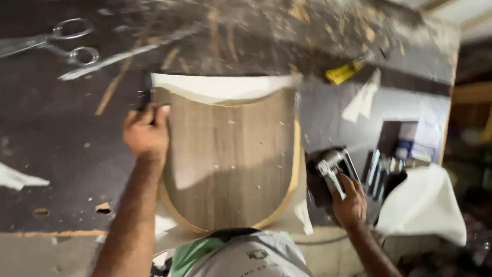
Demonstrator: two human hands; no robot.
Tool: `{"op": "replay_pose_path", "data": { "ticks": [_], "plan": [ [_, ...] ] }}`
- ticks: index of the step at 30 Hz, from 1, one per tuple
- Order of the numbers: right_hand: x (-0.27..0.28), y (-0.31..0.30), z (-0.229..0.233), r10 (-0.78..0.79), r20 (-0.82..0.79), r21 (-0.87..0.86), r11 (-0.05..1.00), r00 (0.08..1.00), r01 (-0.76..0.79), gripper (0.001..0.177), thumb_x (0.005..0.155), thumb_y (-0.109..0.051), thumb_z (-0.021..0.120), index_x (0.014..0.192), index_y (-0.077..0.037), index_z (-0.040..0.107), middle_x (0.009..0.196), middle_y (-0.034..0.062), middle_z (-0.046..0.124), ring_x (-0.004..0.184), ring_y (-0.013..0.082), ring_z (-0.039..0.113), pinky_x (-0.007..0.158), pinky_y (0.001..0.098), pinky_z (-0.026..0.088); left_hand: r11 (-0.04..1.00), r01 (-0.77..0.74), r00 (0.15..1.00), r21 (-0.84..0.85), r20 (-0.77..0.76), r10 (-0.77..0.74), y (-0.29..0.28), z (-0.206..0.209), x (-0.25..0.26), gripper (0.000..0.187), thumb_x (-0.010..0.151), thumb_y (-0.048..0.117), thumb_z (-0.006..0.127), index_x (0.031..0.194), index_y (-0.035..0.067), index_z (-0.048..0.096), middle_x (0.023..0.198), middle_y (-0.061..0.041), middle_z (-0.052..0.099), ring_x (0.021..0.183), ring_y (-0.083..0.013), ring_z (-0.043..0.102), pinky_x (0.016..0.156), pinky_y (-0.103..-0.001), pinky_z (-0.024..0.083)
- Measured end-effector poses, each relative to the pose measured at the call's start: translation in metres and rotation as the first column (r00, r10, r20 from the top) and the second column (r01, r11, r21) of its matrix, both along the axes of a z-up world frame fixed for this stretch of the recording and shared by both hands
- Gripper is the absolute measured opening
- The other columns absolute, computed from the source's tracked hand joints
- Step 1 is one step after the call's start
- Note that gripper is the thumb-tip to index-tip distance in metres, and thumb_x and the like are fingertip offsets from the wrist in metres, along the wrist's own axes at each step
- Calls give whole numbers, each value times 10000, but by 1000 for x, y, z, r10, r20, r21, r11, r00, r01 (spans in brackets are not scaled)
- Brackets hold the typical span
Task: Reupholstering a furniture component by attaching foam and fabric to a wooden base using a pneumatic staple gun
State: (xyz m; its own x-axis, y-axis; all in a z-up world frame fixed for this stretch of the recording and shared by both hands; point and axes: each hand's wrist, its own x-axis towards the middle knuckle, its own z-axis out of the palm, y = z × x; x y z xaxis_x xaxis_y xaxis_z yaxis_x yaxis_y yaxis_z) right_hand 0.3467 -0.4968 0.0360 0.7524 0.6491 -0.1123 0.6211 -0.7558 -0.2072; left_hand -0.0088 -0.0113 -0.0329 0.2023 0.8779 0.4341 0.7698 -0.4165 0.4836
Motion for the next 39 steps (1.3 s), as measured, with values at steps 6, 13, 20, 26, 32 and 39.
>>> {"op": "replay_pose_path", "data": {
  "ticks": [6, 13, 20, 26, 32, 39],
  "plan": [
    [-58, -31, -23, -147, -324, 42, 985, 935, 169, 194, 772, -382, 815, 953, -317, 797, 813, -4, 767, 815, 249, 761, 743, 388, 618, 968, 2, 986, 250, -164, 40, -5, 12, 7, 266, 960, 448, 804, 1092, 221, 845, 817, 12, 609, 712, -230, 667, 643, -347, 562],
    [-60, -8, -46, -306, -798, -96, 915, 519, 392, 434, 774, -355, 898, 1058, -43, 796, 817, 177, 732, 741, 288, 736, 646, 425, 590, 966, 257, 942, -31, -216, -257, -183, 86, 107, 671, 874, 347, 748, 1433, 16, 578, 1434, -282, 473, 1316, -480, 442, 1076, -633, 267],
    [-22, 59, -48, -4, -894, -92, 981, 448, -174, 456, 895, -378, 759, 760, 51, 681, 602, 191, 659, 603, 283, 661, 597, 434, 540, 978, 146, 923, -146, -336, -188, -256, 91, 155, 1004, 755, 574, 743, 1514, 3, 419, 1588, -310, 350, 1485, -486, 300, 1175, -694, 185],
    [-38, 35, -24, -104, -939, -97, 995, 327, 36, 420, 887, -363, 767, 690, -8, 658, 586, 164, 593, 594, 255, 562, 615, 411, 517, 976, 197, 898, -87, -384, -216, -258, 72, 159, 951, 885, 665, 563, 1519, -29, 415, 1588, -360, 314, 1481, -552, 272, 1147, -731, 154],
    [-64, 44, -20, -108, -957, -66, 985, 271, 158, 379, 894, -322, 760, 620, -81, 659, 510, 68, 530, 513, 187, 518, 518, 350, 484, 976, 210, 897, -66, -384, -219, -256, 68, 160, 908, 983, 709, 334, 1535, -9, 404, 1590, -365, 303, 1475, -572, 278, 1139, -744, 172],
    [-67, 103, -30, 23, -892, -12, 997, 452, -75, 458, 878, -421, 771, 664, -49, 611, 629, 219, 538, 570, 295, 539, 575, 428, 440, 980, 199, 933, -21, -301, -196, -255, 46, 152, 890, 977, 722, 336, 1533, 33, 434, 1592, -353, 310, 1472, -563, 304, 1138, -752, 159]
  ]
}}
